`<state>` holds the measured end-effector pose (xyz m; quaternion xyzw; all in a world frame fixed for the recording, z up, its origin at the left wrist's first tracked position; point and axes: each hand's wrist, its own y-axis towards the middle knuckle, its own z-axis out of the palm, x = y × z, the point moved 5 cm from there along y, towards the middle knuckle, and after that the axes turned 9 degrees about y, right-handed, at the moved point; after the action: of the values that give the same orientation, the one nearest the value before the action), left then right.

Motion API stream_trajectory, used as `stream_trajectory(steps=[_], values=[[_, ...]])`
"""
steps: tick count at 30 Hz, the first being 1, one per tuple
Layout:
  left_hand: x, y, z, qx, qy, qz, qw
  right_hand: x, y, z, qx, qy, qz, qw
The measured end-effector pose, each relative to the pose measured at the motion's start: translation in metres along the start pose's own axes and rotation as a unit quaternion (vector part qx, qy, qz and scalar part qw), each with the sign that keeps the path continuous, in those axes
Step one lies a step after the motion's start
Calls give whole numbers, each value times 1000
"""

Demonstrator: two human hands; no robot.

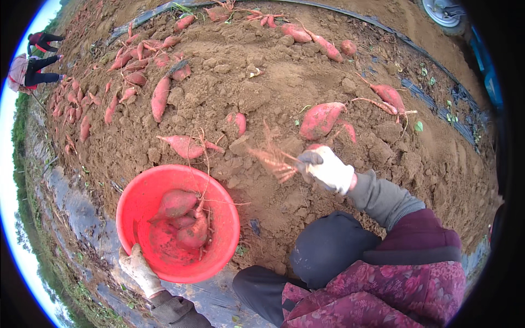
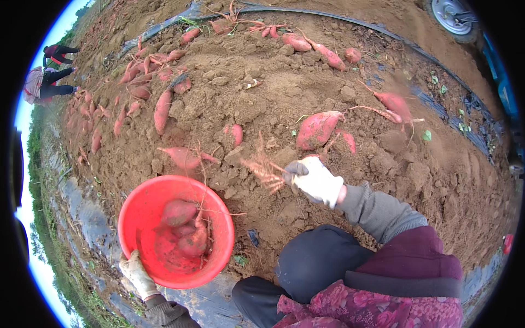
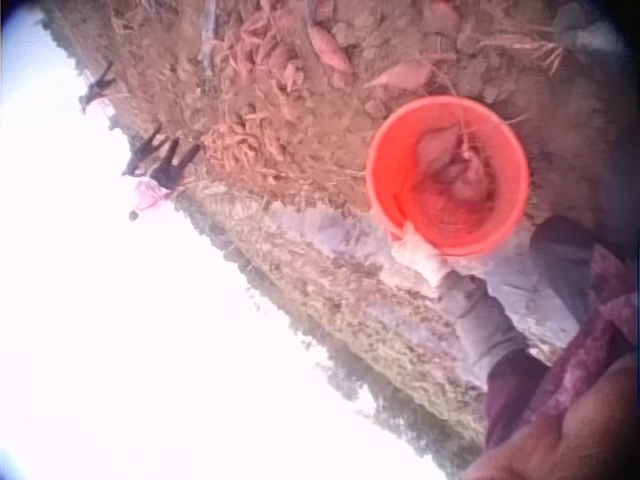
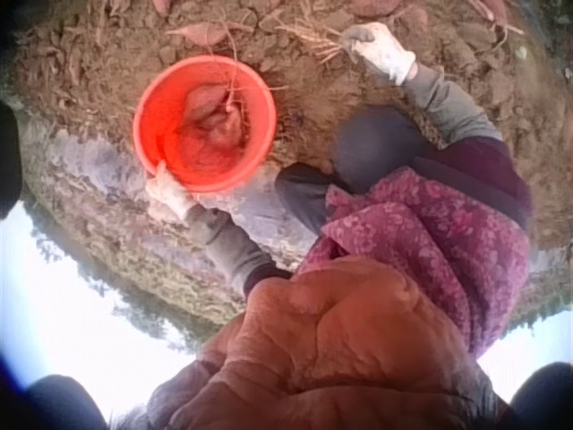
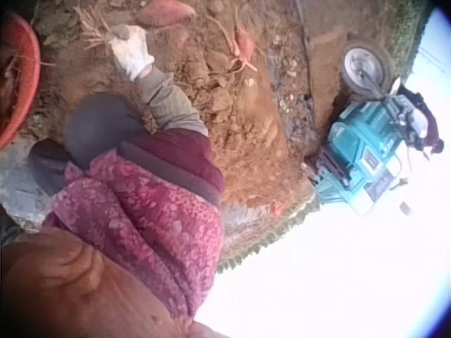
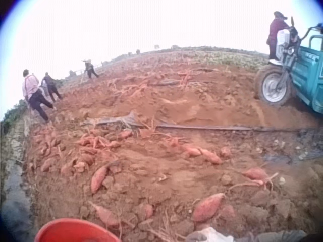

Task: The person picks sweet potatoes from the soil and places them into a red bucket. They then carry the bucket to a blue three-wheeled vehicle and pour the sweet potatoes into its cargo bed. The person repeats this process, gathering more sweet potatoes from the field.

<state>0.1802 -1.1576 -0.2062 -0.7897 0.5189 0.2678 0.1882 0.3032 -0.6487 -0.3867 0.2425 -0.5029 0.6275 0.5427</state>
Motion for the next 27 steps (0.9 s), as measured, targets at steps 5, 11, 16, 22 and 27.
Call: stream_trajectory(steps=[5,11,16,22,27], values=[[9,4,-2,3,23,4,1000,37,14,93,94,-56,-168,980],[13,4,-3,-1,17,8,1000,41,120,168,99,-428,-297,848],[13,-1,-4,-34,11,3,999,3,229,103,77,-646,1,759],[15,1,-3,-46,36,-5,998,-10,209,68,148,-615,67,771],[17,2,-1,-22,-12,14,1000,-38,158,18,161,-408,85,894]])
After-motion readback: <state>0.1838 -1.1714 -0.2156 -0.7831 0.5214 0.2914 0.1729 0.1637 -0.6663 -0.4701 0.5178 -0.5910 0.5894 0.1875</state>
